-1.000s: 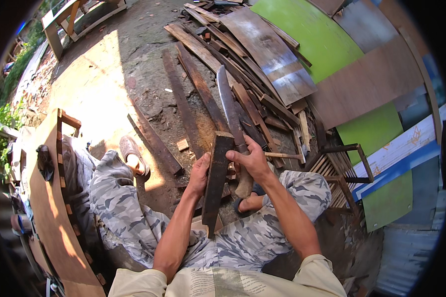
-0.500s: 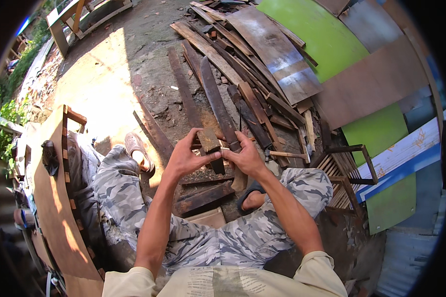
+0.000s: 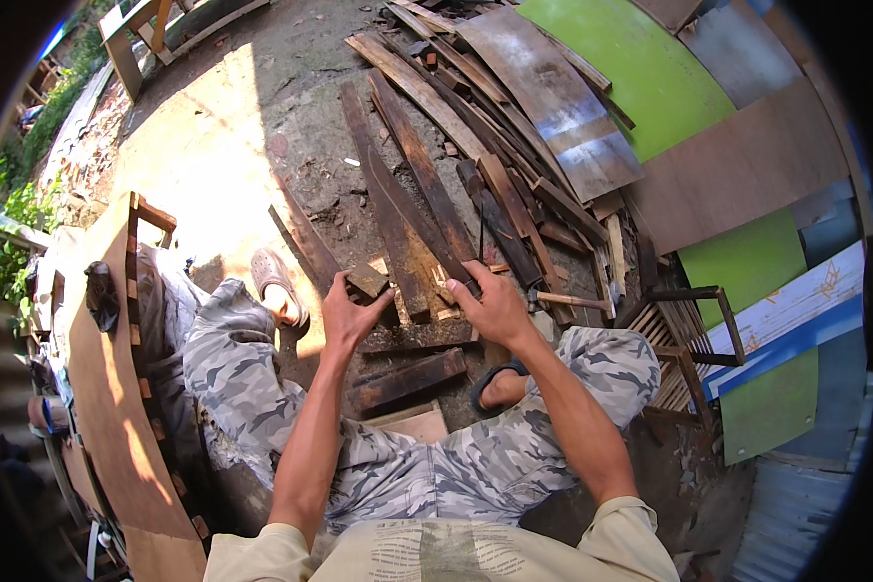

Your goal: The person sits on the ground and uses a knife to carve and shape a small block of wood. They repeatedly pare the edges and occasionally inspect the piece before continuing to carve.

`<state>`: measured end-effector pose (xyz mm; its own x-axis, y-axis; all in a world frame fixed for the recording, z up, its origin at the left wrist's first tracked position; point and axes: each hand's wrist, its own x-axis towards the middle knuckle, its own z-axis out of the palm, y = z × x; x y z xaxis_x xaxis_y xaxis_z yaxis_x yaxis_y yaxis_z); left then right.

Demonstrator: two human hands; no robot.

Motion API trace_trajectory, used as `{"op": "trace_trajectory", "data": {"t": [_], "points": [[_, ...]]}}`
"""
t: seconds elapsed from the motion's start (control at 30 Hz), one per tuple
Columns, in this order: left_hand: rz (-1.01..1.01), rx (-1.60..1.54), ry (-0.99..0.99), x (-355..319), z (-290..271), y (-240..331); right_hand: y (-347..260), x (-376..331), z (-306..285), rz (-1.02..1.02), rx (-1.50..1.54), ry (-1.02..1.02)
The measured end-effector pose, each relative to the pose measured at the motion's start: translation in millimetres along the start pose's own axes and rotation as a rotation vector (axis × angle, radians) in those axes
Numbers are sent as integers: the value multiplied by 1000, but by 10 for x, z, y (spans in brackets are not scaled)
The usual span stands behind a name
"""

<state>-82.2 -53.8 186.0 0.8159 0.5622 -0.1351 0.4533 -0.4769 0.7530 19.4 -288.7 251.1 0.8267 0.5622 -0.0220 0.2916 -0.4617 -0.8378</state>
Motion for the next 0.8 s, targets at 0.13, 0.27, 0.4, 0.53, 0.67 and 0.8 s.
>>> {"op": "trace_trajectory", "data": {"t": [0.13,0.27,0.4,0.53,0.67,0.8], "points": [[-51,-109,63,-34,257,-265,63,7,53,-78,-101,-73],[-37,-155,82,-2,330,-328,67,-16,112,-115,-201,-106],[-54,-135,142,13,335,-335,53,-24,153,-88,-230,-123],[-117,-9,231,11,322,-301,72,23,150,-87,-186,-88],[-156,-5,266,-26,343,-287,89,45,149,-97,-174,-61],[-72,32,313,-66,394,-256,59,60,151,-49,-127,-62]]}}
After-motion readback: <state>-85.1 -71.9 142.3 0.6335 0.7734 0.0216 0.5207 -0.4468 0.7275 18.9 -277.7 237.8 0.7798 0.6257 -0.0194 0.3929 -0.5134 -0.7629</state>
